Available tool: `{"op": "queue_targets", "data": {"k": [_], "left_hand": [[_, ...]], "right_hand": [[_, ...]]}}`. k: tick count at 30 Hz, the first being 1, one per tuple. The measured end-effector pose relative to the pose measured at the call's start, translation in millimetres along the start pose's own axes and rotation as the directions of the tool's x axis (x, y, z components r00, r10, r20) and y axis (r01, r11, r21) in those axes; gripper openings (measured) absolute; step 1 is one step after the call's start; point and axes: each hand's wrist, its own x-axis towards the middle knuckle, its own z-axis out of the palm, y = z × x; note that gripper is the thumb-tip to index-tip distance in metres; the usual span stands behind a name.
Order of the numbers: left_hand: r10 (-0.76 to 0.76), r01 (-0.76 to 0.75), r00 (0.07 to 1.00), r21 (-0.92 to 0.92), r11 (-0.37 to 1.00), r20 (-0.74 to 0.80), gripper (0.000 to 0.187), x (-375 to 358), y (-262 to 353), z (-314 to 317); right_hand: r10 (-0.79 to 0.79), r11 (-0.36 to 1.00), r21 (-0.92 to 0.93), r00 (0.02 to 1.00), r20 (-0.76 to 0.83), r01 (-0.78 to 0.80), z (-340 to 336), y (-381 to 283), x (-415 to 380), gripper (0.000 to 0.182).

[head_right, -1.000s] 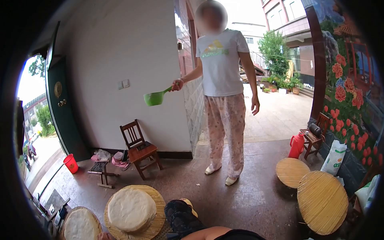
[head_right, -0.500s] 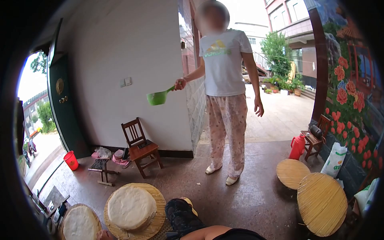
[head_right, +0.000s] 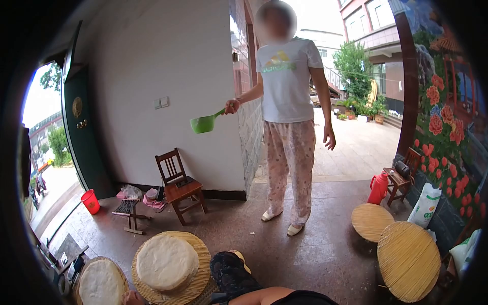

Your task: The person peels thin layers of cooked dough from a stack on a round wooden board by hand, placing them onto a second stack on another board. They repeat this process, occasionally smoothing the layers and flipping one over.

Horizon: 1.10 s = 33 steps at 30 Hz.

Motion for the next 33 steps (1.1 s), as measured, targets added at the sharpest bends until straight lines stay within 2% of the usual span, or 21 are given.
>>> {"op": "queue_targets", "data": {"k": [1, 2, 3, 4, 5, 7, 8, 9, 10, 11, 13, 16, 17, 24, 26, 28, 29, 30, 31, 32, 33], "left_hand": [[0.016, -0.015, 1.000, 0.006, 1.000, -0.009, 0.024, -1, 2, -3], [0.032, -0.031, 0.999, 0.013, 0.999, -0.017, 0.023, 0, 3, -5], [0.033, -0.032, 0.999, 0.013, 0.999, -0.017, 0.023, 1, 1, -7], [0.041, -0.047, 0.997, 0.084, 0.995, 0.066, 0.022, 3, 0, -7], [0.047, -0.070, 0.987, 0.150, 0.986, 0.151, 0.021, 5, 2, -8], [0.023, -0.044, 0.985, 0.119, 0.992, 0.172, 0.020, 9, 10, -26], [-0.009, -0.011, 0.981, 0.101, 0.995, 0.193, 0.019, 8, 18, -30], [-0.020, 0.005, 0.978, 0.074, 0.997, 0.207, 0.019, 8, 20, -32], [-0.027, 0.017, 0.976, 0.049, 0.999, 0.217, 0.019, 8, 26, -34], [-0.030, 0.027, 0.974, 0.017, 1.000, 0.223, 0.020, 7, 28, -32], [-0.018, 0.030, 0.971, -0.047, 0.998, 0.239, 0.020, 6, 35, -27], [0.020, 0.021, 0.965, -0.154, 0.988, 0.261, 0.021, 3, 49, -13], [0.032, 0.021, 0.962, -0.189, 0.982, 0.270, 0.021, 0, 54, -7], [0.072, 0.058, 0.936, -0.352, 0.934, 0.345, 0.023, -17, 83, 33], [0.079, 0.074, 0.924, -0.378, 0.923, 0.373, 0.024, -20, 83, 42], [0.223, 0.064, 0.875, -0.558, 0.827, 0.431, 0.027, -14, 72, 46], [0.180, 0.209, 0.835, -0.602, 0.771, 0.520, 0.026, -10, 69, 41], [0.181, 0.211, 0.834, -0.604, 0.769, 0.522, 0.026, -6, 70, 37], [0.165, 0.241, 0.820, -0.592, 0.769, 0.548, 0.026, -2, 67, 34], [0.146, 0.272, 0.806, -0.578, 0.769, 0.573, 0.026, 0, 63, 32], [0.137, 0.277, 0.808, -0.575, 0.769, 0.573, 0.026, -2, 59, 39]], "right_hand": [[0.137, 0.988, 0.072, 0.991, 0.006, -0.137, -10, -6, 4, 0.013], [0.136, 0.988, 0.073, 0.991, 0.005, -0.136, -24, -15, 11, 0.013], [0.387, 0.883, 0.279, 0.922, 0.022, -0.378, -39, -27, 18, 0.013], [0.607, 0.678, 0.462, 0.790, 0.087, -0.571, -57, -42, 26, 0.016], [0.537, 0.821, 0.313, 0.832, -0.138, -0.478, -73, -56, 34, 0.027], [0.301, 0.913, -0.271, 0.952, -0.062, -0.306, -112, -63, 76, 0.040], [0.166, 0.919, -0.327, 0.968, -0.185, -0.221, -132, -110, 107, 0.044], [0.217, 0.889, -0.384, 0.968, -0.126, -0.249, -122, -79, 135, 0.049], [0.234, 0.914, -0.312, 0.965, -0.121, -0.261, -155, -162, 176, 0.052], [0.280, 0.879, -0.388, 0.958, -0.054, -0.279, -169, -206, 207, 0.052], [-0.034, 0.961, -0.276, 0.988, -0.148, -0.008, -187, -283, 238, 0.049], [-0.224, 0.946, -0.279, 0.957, -0.186, 0.168, -188, -311, 242, 0.052], [-0.176, 0.956, -0.266, 0.966, -0.191, 0.121, -187, -307, 232, 0.037], [0.020, 0.985, -0.172, 1.000, -0.022, -0.023, -104, -119, 90, 0.024], [-0.038, 0.989, -0.144, 0.999, 0.023, 0.041, -68, -73, 51, 0.020], [-0.199, 0.970, -0.132, 0.979, 0.055, 0.204, -36, -32, 21, 0.018], [-0.288, 0.945, -0.140, 0.955, 0.067, 0.294, -29, -15, 12, 0.016], [-0.284, 0.947, -0.139, 0.956, 0.067, 0.291, -38, -39, 21, 0.016], [-0.013, 0.999, -0.032, 0.996, 0.089, 0.016, -46, -65, 30, 0.012], [0.251, 0.963, 0.065, 0.958, 0.141, -0.262, -54, -85, 42, 0.017], [0.245, 0.964, 0.066, 0.958, 0.149, -0.257, -46, -79, 41, 0.017]]}}
